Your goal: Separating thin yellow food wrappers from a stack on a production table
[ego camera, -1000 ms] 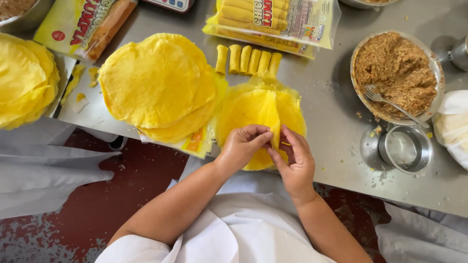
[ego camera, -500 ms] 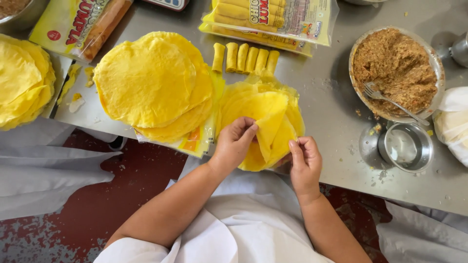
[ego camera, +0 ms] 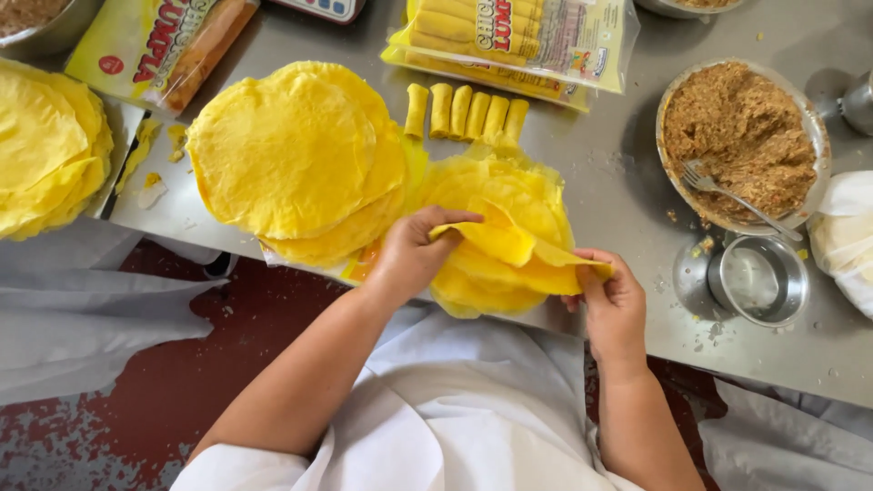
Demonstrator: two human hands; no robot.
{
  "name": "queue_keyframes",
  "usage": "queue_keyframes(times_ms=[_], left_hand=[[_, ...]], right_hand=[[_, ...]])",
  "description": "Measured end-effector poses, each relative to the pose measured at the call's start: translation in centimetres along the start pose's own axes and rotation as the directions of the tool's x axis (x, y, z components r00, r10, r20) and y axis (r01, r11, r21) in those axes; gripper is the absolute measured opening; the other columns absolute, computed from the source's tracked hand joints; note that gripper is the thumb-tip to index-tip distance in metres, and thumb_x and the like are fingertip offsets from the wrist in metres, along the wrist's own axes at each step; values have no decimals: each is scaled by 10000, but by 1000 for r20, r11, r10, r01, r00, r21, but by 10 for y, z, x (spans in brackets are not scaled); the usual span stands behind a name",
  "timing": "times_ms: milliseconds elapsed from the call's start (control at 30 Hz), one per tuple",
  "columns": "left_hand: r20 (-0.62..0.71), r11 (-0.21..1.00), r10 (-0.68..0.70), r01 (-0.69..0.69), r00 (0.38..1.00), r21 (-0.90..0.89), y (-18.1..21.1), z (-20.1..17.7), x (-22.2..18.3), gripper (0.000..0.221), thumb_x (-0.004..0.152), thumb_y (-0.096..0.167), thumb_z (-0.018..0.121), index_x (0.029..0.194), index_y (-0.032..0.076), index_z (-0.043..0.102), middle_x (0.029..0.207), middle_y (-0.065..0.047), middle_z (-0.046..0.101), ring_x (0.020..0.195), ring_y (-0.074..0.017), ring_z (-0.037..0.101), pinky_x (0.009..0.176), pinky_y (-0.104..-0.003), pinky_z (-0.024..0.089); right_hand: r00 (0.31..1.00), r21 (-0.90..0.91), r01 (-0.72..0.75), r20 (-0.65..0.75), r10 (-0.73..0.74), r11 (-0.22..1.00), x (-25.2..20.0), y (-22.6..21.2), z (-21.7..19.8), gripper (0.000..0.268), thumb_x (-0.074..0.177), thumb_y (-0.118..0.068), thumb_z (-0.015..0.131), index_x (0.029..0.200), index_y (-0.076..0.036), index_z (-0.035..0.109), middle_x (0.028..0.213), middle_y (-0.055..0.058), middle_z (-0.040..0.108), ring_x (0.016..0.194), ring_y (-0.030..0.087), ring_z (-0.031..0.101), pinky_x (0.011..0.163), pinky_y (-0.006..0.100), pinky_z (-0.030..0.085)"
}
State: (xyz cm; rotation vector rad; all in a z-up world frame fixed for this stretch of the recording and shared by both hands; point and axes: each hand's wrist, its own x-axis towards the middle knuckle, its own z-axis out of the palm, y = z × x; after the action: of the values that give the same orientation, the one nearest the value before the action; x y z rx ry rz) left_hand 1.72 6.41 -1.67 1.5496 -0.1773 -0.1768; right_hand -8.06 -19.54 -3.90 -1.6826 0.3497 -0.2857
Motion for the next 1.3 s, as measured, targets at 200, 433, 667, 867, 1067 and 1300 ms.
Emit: queue_keyframes(times_ms=[200, 433, 667, 867, 1067, 1300], left_hand=[[100, 905, -167, 193, 981, -379, -10, 67, -25, 248, 1016, 262, 753, 860, 70, 741, 861, -77, 779, 768, -119, 702, 770, -272, 590], [-272, 793, -387, 168, 881, -585, 97, -2, -13, 303, 976, 352, 728, 941, 53, 759, 859, -77, 774, 718, -121, 697, 678, -244, 560], [-697, 925, -237, -62, 677, -376, 148, -116, -13, 338, 820, 386, 841, 947, 130, 659, 933, -71, 789, 766, -171, 807, 644, -299, 705], [-425, 865, -52, 254, 904, 433, 129, -141, 26, 528, 992, 497, 685, 1429, 218, 586, 1035, 43, 681, 821, -67, 623, 676, -237, 506], [103, 663, 262, -257, 960, 703, 87, -73, 35, 742, 953, 375, 816, 1539, 70, 479, 1132, -82, 705, 973, -221, 677, 865, -392, 559], [323, 606, 501, -591, 803, 532, 17, -13, 22, 387, 909, 240, 778, 1270, 116, 710, 1006, -74, 686, 994, -321, 702, 846, -407, 576]], right_hand=[[983, 153, -77, -151, 100, 985, -9, -68, 55, 247, 1144, -279, 532, 1191, -70, 655, 914, 96, 742, 737, 164, 736, 677, 297, 638], [943, 223, -89, -295, 154, 971, -4, -92, 53, 218, 1108, -297, 603, 1155, -88, 644, 910, 44, 744, 731, 113, 748, 670, 252, 650], [873, 151, -375, -272, 404, 914, 7, -114, 51, 330, 1039, -379, 613, 1253, -132, 663, 1074, 47, 737, 943, 201, 749, 802, 325, 646], [866, 50, -497, -36, 498, 867, 10, -112, 55, 451, 952, -358, 639, 1330, -112, 647, 1238, 37, 699, 1156, 216, 707, 947, 356, 611], [940, 403, -341, 155, 304, 849, 15, -105, 29, 244, 981, -187, 674, 1194, -76, 721, 1205, 132, 764, 1102, 296, 750, 929, 427, 647], [944, 423, -319, 222, 245, 848, 23, -3, 2, 319, 1111, -313, 482, 1257, -108, 679, 1149, 131, 769, 989, 298, 780, 860, 482, 642]])
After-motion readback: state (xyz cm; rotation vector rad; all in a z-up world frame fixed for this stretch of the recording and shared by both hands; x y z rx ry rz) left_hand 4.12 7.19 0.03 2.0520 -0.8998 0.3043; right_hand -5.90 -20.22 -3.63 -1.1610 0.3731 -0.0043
